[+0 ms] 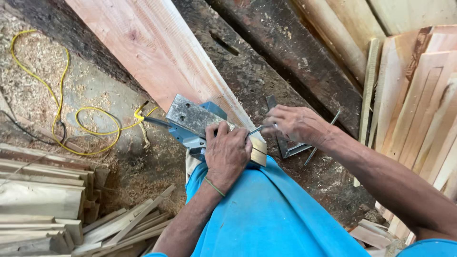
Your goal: The person uses a T-handle wrench to tighten and loosen screws on a handheld electric wood planer. They repeatedly adjust the planer's fence and depth settings while holding the tool over a wooden plank.
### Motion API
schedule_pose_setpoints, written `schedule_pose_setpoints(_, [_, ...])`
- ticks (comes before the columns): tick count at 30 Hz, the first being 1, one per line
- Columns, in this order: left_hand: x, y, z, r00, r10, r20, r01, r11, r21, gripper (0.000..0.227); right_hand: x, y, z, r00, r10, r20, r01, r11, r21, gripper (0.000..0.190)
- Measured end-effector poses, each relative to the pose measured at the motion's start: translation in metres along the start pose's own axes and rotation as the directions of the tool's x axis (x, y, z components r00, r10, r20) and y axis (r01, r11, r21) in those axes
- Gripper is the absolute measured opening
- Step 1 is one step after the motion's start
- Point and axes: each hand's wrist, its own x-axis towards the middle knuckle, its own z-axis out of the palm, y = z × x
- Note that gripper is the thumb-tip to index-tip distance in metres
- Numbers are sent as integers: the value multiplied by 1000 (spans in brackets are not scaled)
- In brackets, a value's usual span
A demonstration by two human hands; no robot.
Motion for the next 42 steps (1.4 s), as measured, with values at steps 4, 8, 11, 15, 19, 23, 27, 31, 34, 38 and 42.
schedule_pose_setpoints(4, [-4, 1, 0, 1000, -4, 3, 4, 1000, 4, 14, -4, -24, 0, 937, 26, -348, 87, 949, 303, 24])
schedule_pose_setpoints(8, [0, 1, -2, 1000, 20, 7, -20, 999, 33, 17, 6, -41, -26, 949, 276, -153, -152, 824, 546, 26])
schedule_pose_setpoints(11, [-6, 0, 1, 1000, 6, 20, -5, 1000, -15, 22, 12, -55, -29, 920, 370, -126, -231, 773, 590, 26])
schedule_pose_setpoints(15, [-2, -4, 6, 1000, -12, -21, 12, 1000, -19, 18, 29, -51, -34, 907, 420, -10, -370, 810, 456, 28])
schedule_pose_setpoints(19, [-9, -2, 6, 999, 24, -34, -24, 999, -20, 17, 18, -47, -38, 925, 223, -306, -123, 941, 315, 43])
schedule_pose_setpoints(23, [-4, -2, 4, 999, -18, -42, 16, 999, -44, 16, 13, -25, -54, 823, -475, -312, 302, 830, -469, 53])
schedule_pose_setpoints(27, [-4, -1, 5, 998, 47, -46, -46, 999, 22, 17, 8, -15, -56, 813, -521, -261, 288, 749, -597, 46])
schedule_pose_setpoints(31, [-8, -2, 6, 1000, 24, -3, -24, 998, 62, 18, 29, -39, -56, 972, -173, 161, 227, 872, -434, 44])
schedule_pose_setpoints(34, [-7, -2, 7, 997, 46, -66, -44, 998, 36, 15, 35, -66, -60, 568, 563, 601, -758, 642, 115, 58])
schedule_pose_setpoints(38, [-4, -2, 5, 999, 43, -26, -42, 999, 29, 16, 18, -59, -71, 852, 453, 262, -523, 713, 466, 57])
schedule_pose_setpoints(42, [-4, 2, -1, 998, 54, -27, -53, 998, 32, 14, 16, -40, -59, 782, -243, -574, 220, 969, -110, 57])
